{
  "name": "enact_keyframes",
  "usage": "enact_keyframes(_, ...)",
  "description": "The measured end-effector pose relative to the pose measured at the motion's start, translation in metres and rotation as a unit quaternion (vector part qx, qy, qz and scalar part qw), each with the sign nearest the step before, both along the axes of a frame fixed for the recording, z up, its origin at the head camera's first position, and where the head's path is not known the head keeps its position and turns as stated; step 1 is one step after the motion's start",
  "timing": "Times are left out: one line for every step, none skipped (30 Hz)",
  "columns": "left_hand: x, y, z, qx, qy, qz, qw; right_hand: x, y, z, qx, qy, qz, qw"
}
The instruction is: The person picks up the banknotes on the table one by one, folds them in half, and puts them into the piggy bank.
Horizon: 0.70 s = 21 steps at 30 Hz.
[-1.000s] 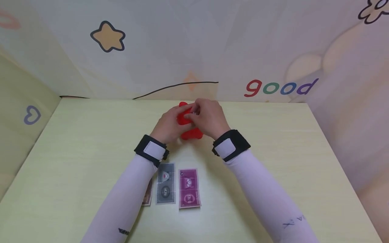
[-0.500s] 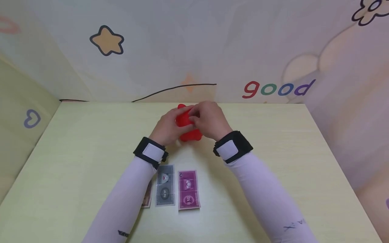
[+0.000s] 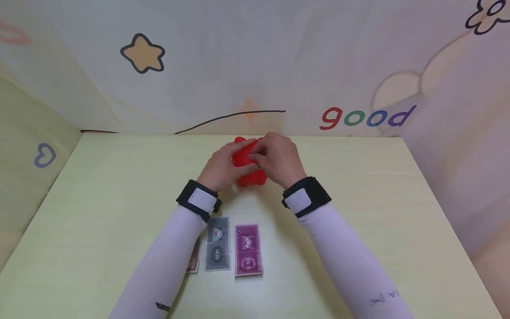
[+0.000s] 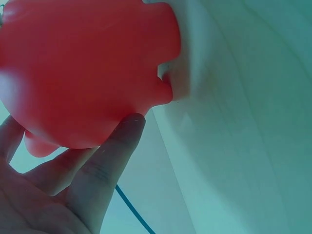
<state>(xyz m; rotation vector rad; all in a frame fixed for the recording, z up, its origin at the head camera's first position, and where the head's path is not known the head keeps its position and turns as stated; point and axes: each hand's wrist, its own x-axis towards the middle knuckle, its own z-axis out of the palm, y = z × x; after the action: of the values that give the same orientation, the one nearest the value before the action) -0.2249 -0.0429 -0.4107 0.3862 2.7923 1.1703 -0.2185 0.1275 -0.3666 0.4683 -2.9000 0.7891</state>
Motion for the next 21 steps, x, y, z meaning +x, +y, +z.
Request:
enact_keyframes(0.000,0.000,0.000,0.000,-0.001,0.000,1.0000,0.001,0.001,-0.001,0.002,0.002,0.006,1.000)
enact_keyframes(0.000,0.000,0.000,0.000,-0.002,0.000,1.0000,0.003,0.003,-0.001,0.008,0.004,0.014,1.000)
enact_keyframes(0.000,0.000,0.000,0.000,-0.003,0.000,1.0000,0.005,0.005,-0.001,0.010,0.004,0.024,1.000)
enact_keyframes(-0.001,0.000,0.000,0.000,-0.004,0.001,1.0000,0.008,0.007,-0.001,0.012,0.004,0.034,0.999)
enact_keyframes(-0.001,0.000,0.000,0.000,-0.004,0.000,1.0000,0.011,0.009,-0.002,0.013,0.005,0.043,0.999)
enact_keyframes(-0.001,0.000,0.000,0.001,-0.005,0.001,1.0000,0.013,0.012,-0.002,0.012,0.004,0.050,0.999)
enact_keyframes(-0.001,0.000,0.000,0.001,-0.006,0.002,1.0000,0.017,0.015,-0.002,0.009,0.002,0.057,0.998)
enact_keyframes(-0.002,0.000,0.000,0.002,-0.006,0.002,1.0000,0.020,0.017,-0.003,0.004,0.000,0.063,0.998)
enact_keyframes(-0.002,0.000,0.000,0.002,-0.007,0.002,1.0000,0.024,0.020,-0.004,-0.003,-0.004,0.065,0.998)
enact_keyframes(-0.002,0.000,0.000,0.002,-0.007,0.003,1.0000,0.027,0.022,-0.005,-0.011,-0.007,0.064,0.998)
enact_keyframes(-0.002,0.000,0.000,0.003,-0.006,0.003,1.0000,0.030,0.024,-0.006,-0.021,-0.012,0.060,0.998)
enact_keyframes(-0.002,0.000,0.000,0.004,-0.006,0.004,1.0000,0.034,0.026,-0.007,-0.032,-0.017,0.055,0.998)
enact_keyframes(-0.002,0.000,0.000,0.004,-0.006,0.003,1.0000,0.037,0.028,-0.008,-0.042,-0.022,0.050,0.998)
enact_keyframes(-0.002,0.000,0.000,0.005,-0.006,0.003,1.0000,0.040,0.030,-0.009,-0.051,-0.028,0.045,0.997)
enact_keyframes(-0.002,0.000,0.000,0.005,-0.006,0.004,1.0000,0.044,0.032,-0.009,-0.058,-0.033,0.040,0.997)
enact_keyframes(-0.002,0.000,0.000,0.006,-0.007,0.004,1.0000,0.047,0.033,-0.009,-0.064,-0.037,0.036,0.997)
enact_keyframes(-0.002,0.000,0.001,0.008,-0.008,0.005,0.9999,0.051,0.034,-0.010,-0.069,-0.042,0.034,0.996)
enact_keyframes(-0.002,0.000,0.001,0.008,-0.009,0.005,0.9999,0.054,0.035,-0.010,-0.073,-0.045,0.034,0.996)
enact_keyframes(-0.001,0.000,0.001,0.009,-0.010,0.006,0.9999,0.057,0.036,-0.011,-0.076,-0.048,0.035,0.995)
enact_keyframes(-0.001,0.000,0.001,0.010,-0.012,0.007,0.9999,0.061,0.036,-0.012,-0.079,-0.050,0.037,0.995)
enact_keyframes(-0.001,0.001,0.001,0.010,-0.013,0.008,0.9998,0.065,0.037,-0.013,-0.082,-0.054,0.039,0.994)
